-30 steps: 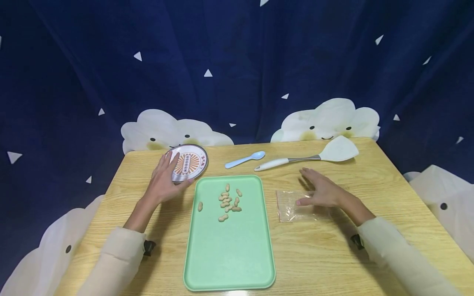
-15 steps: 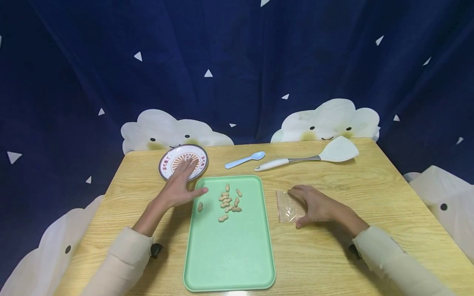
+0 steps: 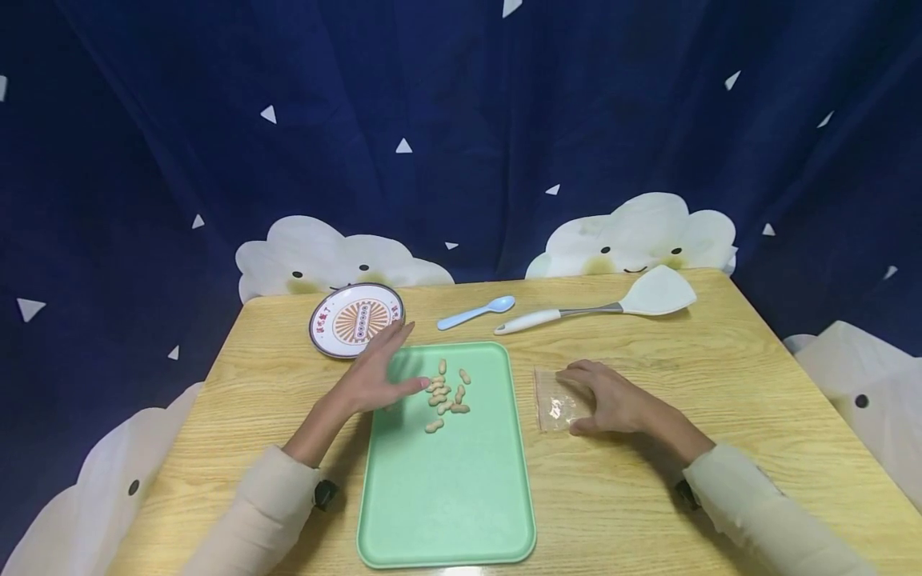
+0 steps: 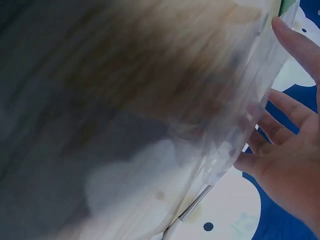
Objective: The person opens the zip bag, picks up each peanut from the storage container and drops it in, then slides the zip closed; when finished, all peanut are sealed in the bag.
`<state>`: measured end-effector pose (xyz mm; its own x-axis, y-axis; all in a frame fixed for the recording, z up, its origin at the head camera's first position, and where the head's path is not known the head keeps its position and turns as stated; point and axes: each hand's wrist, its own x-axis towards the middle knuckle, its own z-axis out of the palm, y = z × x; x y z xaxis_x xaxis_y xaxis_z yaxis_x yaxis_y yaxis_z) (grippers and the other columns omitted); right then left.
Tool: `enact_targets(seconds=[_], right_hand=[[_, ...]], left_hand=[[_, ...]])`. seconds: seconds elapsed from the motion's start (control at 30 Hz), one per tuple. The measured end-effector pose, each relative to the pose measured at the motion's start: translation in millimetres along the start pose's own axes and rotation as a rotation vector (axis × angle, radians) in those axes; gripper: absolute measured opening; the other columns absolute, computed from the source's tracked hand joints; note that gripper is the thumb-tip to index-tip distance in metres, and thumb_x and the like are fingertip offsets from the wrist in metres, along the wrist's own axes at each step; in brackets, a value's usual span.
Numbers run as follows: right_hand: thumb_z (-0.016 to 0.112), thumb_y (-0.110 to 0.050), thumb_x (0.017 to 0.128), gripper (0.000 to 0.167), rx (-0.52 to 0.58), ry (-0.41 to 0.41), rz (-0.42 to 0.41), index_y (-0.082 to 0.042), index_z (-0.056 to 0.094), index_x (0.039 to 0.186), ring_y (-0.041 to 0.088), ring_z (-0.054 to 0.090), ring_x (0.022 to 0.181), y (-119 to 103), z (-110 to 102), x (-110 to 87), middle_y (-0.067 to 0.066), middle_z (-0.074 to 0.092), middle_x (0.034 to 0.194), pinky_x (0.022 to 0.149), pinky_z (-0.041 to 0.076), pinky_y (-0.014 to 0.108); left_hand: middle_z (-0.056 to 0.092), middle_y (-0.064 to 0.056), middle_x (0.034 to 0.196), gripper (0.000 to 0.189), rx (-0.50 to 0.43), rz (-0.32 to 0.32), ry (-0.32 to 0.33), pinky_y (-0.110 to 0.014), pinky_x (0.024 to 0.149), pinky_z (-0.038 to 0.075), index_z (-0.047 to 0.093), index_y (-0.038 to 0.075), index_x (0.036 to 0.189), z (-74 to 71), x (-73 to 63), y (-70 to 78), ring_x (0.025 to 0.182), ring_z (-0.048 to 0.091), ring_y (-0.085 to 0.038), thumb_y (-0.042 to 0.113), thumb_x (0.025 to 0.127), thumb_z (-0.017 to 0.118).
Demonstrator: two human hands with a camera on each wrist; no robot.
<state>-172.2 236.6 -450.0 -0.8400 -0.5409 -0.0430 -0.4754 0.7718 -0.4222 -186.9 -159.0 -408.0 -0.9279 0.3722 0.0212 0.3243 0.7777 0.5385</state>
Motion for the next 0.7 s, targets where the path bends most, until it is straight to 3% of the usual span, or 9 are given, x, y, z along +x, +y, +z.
enact_targets(seconds=[0.17,0.3,0.5,0.7], right_hand=[[0.084,-0.037,0.067,0.083,0.032,0.052,-0.003,-0.007,0.049,0.136,0.043,0.044,0.127,-2,1,0.1,0.02,0.047,0.139,0.105,0.033,0.06],[0.085,-0.039,0.065,0.083,0.085,0.089,-0.008,-0.011,0.05,0.136,0.041,0.045,0.128,-5,0,0.7,0.018,0.047,0.14,0.104,0.035,0.059],[0.086,-0.037,0.065,0.082,0.129,0.14,-0.048,-0.012,0.051,0.135,0.038,0.047,0.127,-12,-3,0.3,0.016,0.05,0.139,0.104,0.037,0.056],[0.084,-0.042,0.066,0.08,0.166,0.19,-0.067,-0.015,0.052,0.134,0.033,0.048,0.127,-17,-2,0.5,0.009,0.053,0.137,0.104,0.039,0.052]], left_hand=[[0.021,-0.012,0.158,0.087,-0.052,0.046,0.002,-0.062,0.111,0.02,0.026,0.018,0.151,11.9,5.0,11.4,0.145,0.017,-0.036,0.051,0.081,0.066],[0.034,-0.013,0.152,0.077,-0.095,0.051,0.001,-0.056,0.11,0.029,0.035,0.014,0.147,22.1,9.5,24.0,0.141,0.03,-0.034,0.047,0.084,0.065],[0.059,-0.012,0.13,0.054,-0.219,0.067,-0.014,-0.048,0.095,0.047,0.054,0.005,0.131,34.1,16.6,46.4,0.117,0.057,-0.029,0.035,0.088,0.065],[0.07,-0.005,0.105,0.031,-0.368,0.058,-0.053,-0.036,0.085,0.051,0.066,0.009,0.113,43.6,22.6,62.1,0.097,0.064,-0.018,0.029,0.09,0.064]])
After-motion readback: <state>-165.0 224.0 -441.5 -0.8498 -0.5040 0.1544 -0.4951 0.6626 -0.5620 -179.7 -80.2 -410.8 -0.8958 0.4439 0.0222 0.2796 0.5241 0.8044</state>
